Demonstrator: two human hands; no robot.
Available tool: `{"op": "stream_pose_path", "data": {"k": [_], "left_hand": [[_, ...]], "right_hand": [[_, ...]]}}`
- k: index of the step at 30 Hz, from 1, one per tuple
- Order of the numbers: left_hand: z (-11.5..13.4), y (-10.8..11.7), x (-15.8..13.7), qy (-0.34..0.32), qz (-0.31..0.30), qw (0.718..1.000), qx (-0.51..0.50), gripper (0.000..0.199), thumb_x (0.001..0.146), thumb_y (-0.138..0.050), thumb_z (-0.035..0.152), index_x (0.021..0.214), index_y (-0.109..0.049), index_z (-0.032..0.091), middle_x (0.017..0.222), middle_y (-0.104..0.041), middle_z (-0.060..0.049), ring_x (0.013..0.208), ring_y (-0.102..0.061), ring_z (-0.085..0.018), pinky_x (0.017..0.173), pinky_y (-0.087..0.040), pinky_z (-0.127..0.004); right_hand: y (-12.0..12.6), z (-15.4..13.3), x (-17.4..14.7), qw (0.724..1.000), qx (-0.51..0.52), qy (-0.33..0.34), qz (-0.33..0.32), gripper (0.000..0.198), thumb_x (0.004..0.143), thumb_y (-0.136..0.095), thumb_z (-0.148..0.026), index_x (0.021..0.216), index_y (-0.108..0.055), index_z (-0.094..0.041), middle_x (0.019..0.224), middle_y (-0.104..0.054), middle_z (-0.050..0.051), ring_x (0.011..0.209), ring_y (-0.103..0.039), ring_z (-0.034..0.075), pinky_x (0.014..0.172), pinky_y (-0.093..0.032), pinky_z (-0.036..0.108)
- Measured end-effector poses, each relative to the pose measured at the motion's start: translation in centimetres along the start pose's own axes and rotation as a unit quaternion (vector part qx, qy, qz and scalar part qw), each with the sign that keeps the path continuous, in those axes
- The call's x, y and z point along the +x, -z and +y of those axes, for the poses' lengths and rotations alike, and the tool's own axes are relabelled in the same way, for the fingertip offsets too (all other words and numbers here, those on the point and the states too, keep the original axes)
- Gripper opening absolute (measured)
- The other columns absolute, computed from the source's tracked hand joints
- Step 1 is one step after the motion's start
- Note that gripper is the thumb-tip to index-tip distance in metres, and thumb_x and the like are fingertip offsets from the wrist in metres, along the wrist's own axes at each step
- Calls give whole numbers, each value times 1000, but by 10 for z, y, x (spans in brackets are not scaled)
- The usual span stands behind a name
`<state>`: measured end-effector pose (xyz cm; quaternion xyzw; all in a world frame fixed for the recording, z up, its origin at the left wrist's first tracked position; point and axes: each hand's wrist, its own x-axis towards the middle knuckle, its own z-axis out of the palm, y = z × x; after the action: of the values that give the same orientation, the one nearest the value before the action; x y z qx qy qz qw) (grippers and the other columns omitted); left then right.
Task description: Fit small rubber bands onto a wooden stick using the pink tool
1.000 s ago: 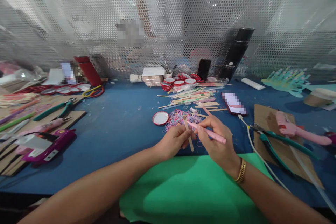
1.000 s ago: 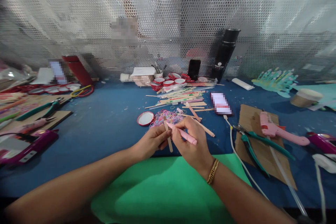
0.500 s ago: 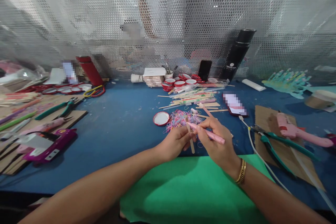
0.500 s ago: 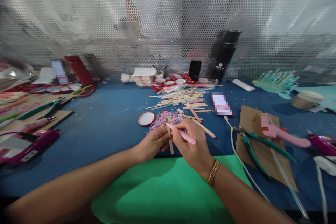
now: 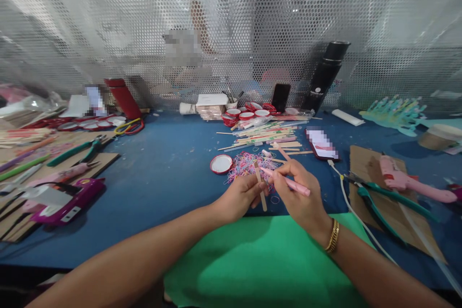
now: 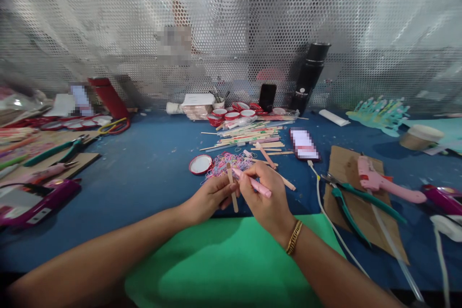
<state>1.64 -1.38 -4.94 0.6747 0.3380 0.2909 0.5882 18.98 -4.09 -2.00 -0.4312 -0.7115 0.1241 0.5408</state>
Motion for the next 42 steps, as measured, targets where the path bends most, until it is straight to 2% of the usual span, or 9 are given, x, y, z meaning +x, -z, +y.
{"op": "stream_pose_path", "data": {"k": [16, 23, 30, 37, 42], "left_hand": [[3, -1, 1, -3, 6, 1000, 3, 48, 91, -46, 61, 83, -57, 14, 59, -44, 4, 49, -38, -7, 48, -27, -22], [11, -4, 0, -1, 12, 1000, 2, 51, 89, -46, 64, 76, -53, 15, 56, -40, 5, 49, -35, -6, 48, -26, -21], [2, -2, 2, -1, 13, 1000, -17, 48, 90, -48, 60, 82, -56, 14, 61, -44, 3, 51, -38, -7, 48, -28, -22], [14, -4, 0, -6, 13, 1000, -4, 50, 89, -48, 63, 75, -53, 15, 55, -41, 5, 48, -34, -7, 48, -27, -21], [9, -3, 2, -5, 17, 1000, -19, 48, 89, -50, 61, 79, -55, 14, 61, -44, 4, 50, -37, -7, 48, -27, -21]], "right_hand": [[0, -1, 0, 1000, -1, 4, 3, 15, 92, -53, -18, 77, -57, -21, 71, -62, -1, 63, -57, 13, 60, -43, 26], [-4, -1, -2, 1000, 5, 11, -10, 14, 91, -53, -18, 78, -57, -21, 70, -61, -1, 64, -57, 13, 60, -43, 27], [0, -2, 1, 1000, 1, -4, -3, 16, 93, -52, -19, 77, -57, -21, 72, -63, -1, 65, -59, 14, 62, -44, 28], [-3, -2, -2, 1000, 6, 4, -16, 15, 92, -53, -19, 78, -58, -21, 70, -61, -1, 64, -57, 14, 60, -43, 28], [-1, -1, 0, 1000, 2, -3, -5, 16, 92, -53, -19, 77, -57, -21, 72, -63, -1, 64, -58, 13, 61, -43, 27]]}}
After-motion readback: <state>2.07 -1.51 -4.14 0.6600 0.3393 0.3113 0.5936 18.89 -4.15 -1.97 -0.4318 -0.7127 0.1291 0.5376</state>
